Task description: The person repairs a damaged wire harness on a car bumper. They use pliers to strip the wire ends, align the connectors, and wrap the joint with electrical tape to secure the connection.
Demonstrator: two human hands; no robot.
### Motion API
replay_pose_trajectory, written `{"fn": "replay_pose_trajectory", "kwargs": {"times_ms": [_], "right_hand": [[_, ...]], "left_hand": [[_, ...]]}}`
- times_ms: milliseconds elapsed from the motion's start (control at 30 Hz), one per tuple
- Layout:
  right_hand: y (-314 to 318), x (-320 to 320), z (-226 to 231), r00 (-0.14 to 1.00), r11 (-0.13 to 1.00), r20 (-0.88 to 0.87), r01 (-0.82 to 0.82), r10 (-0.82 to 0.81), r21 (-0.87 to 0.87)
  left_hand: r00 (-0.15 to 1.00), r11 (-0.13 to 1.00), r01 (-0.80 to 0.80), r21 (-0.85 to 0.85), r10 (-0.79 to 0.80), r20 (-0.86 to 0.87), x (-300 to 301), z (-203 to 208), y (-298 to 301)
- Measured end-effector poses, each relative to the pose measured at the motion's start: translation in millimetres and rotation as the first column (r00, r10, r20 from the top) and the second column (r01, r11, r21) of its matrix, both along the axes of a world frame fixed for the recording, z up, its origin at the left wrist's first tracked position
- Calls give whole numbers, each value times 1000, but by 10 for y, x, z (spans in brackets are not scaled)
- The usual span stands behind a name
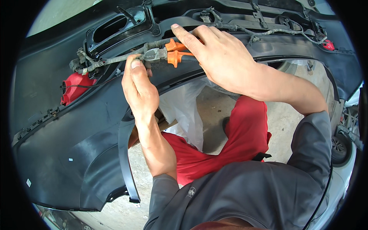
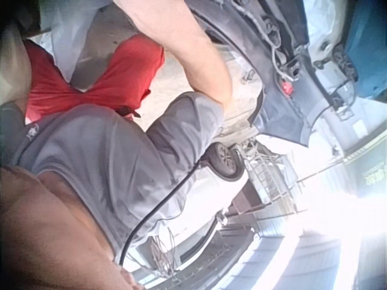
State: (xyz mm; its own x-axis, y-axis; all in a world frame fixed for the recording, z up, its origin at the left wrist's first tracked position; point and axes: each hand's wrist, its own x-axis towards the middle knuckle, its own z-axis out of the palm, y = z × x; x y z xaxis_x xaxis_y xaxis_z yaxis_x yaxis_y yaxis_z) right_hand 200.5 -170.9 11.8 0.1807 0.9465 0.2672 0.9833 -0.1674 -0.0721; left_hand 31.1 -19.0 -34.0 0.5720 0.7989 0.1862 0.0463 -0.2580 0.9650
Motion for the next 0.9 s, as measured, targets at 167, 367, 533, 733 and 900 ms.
{"fn": "replay_pose_trajectory", "kwargs": {"times_ms": [167,367,533,733,900], "right_hand": [[-12,-72,74,999,999,-19,28,-29,-39],[32,77,31,977,996,-202,-76,65,-49],[84,246,2,905,986,-407,-157,122,-52],[223,287,115,758,937,-652,-206,-30,-283],[248,216,256,649,873,-733,-219,-203,-436]], "left_hand": [[997,995,-47,88,53,-59,9,69,-54],[994,982,-38,185,56,-95,-4,20,-25],[993,960,-28,279,58,-99,8,12,-3],[995,977,-6,213,28,-99,-25,-14,42],[1000,998,-10,-59,11,12,8,-5,0]]}}
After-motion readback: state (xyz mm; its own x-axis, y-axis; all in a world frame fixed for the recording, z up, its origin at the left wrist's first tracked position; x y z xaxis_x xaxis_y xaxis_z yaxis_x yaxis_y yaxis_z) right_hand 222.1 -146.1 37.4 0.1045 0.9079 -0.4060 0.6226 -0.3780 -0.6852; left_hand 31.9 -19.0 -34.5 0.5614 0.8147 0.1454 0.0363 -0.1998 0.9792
